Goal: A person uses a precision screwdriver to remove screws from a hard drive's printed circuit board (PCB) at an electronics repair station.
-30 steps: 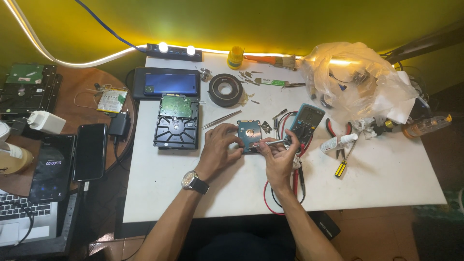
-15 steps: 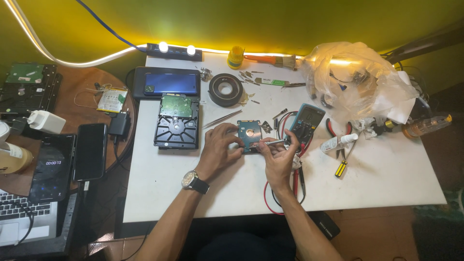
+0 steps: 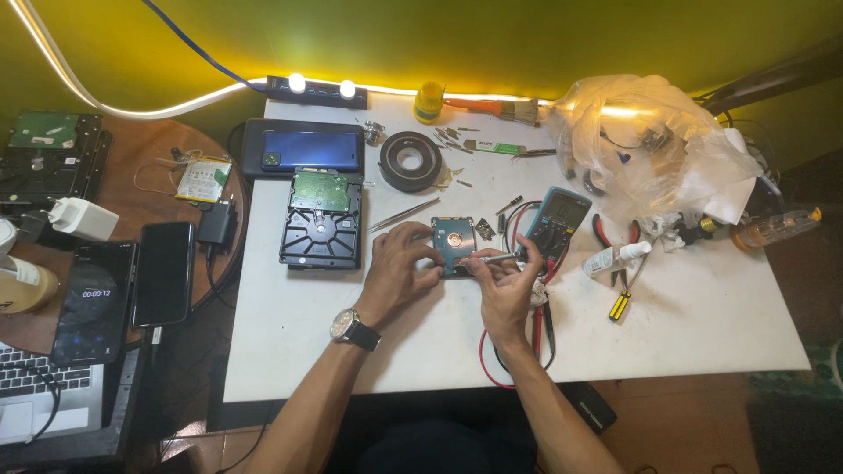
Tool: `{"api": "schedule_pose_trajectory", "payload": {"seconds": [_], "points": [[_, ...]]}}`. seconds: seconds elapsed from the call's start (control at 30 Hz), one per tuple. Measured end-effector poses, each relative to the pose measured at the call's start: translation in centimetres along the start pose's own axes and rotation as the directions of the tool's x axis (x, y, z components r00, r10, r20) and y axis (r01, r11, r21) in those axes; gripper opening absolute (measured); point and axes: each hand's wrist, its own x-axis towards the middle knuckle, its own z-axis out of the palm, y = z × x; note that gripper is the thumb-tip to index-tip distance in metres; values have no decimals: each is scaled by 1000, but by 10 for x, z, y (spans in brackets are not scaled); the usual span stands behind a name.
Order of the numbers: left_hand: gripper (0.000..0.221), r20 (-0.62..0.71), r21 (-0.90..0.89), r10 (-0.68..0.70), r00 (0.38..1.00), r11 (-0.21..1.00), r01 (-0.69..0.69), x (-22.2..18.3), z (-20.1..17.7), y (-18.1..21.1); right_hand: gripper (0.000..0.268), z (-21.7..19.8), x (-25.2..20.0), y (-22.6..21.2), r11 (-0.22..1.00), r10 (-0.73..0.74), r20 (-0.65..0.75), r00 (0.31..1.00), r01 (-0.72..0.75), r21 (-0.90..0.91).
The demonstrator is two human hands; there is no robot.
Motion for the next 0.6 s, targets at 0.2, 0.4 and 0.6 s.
{"api": "schedule_pose_trajectory", "payload": {"seconds": [0.2, 0.4, 0.6], "points": [[10, -3, -14, -3, 1000, 1000, 3, -1, 0, 0, 70, 4, -2, -4, 968, -172, 67, 983, 181, -174], [10, 16, 7, -10, 1000, 1000, 10, -1, -5, 5, 67, 6, 8, -26, 820, -293, 312, 904, 405, -405], [10, 22, 13, -25, 999, 1000, 25, -3, -9, 12, 63, 4, 22, -28, 751, -339, 400, 851, 501, -430]]}}
